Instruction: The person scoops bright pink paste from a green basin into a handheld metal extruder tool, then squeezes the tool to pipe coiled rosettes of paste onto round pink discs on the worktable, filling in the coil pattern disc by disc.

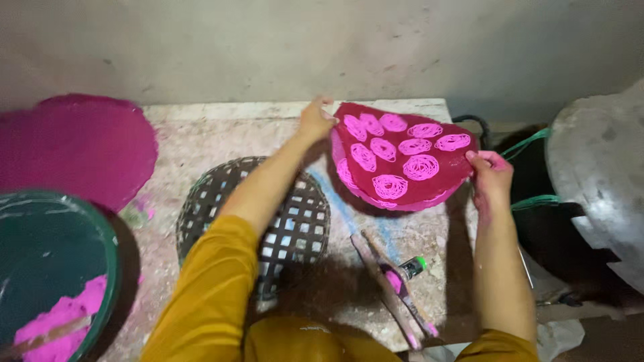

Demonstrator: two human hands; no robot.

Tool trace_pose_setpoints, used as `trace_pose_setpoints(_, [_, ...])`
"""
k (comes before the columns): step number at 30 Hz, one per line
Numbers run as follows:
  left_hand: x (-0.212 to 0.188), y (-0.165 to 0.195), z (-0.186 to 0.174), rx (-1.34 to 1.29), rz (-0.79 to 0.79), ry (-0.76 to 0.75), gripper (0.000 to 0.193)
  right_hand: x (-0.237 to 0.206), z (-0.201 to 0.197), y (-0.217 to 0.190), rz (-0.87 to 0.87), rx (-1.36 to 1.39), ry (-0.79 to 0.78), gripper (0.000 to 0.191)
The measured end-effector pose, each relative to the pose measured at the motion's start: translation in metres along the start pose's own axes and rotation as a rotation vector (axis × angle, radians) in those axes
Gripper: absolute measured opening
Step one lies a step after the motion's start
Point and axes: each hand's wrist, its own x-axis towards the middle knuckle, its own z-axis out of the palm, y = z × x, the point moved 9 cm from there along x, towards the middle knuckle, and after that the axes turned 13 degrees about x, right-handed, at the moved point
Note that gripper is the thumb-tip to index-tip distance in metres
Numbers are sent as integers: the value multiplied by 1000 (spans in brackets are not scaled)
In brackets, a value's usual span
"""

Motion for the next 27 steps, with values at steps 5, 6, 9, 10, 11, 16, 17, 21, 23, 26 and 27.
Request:
trace_pose_setpoints(5, [10, -2, 48, 54, -24, 40, 43, 7, -6, 7, -257, -168, 191, 11])
trace_pose_setpoints(6, [8, -11, 50, 67, -46, 19, 42, 2, -7, 16, -231, -164, 221, 12])
trace_pose_setpoints(9, [1, -24, 21, 37, 189, 55, 42, -26, 14, 36, -312, -1065, 1, 29])
trace_pose_setpoints(10, [-3, -42, 5, -7, 181, 65, 41, -39, 8, 52, -191, -1039, -71, 20])
trace_pose_setpoints(11, [-7, -62, -16, -52, 171, 78, 40, -57, 3, 69, -71, -1012, -147, 17])
trace_pose_setpoints(16, [-37, -200, -193, 434, -37, 375, 39, -178, -2, 127, -11, -1210, -526, 72])
trace_pose_setpoints(17, [-54, -227, -231, 646, -113, 470, 44, -189, 4, 148, -3, -1216, -542, 71])
trace_pose_setpoints(21, [-118, -336, -319, 924, -650, 385, 72, -217, 46, 218, -18, -1143, -560, 64])
trace_pose_setpoints(23, [-143, -366, -329, 1002, -802, 270, 86, -215, 76, 238, -39, -1048, -548, 61])
trace_pose_setpoints(26, [-164, -386, -331, 1066, -902, 226, 63, -226, 115, 239, -81, -899, -500, 56])
trace_pose_setpoints(27, [-168, -390, -357, 1064, -882, 230, 53, -243, 139, 233, -104, -858, -476, 54])
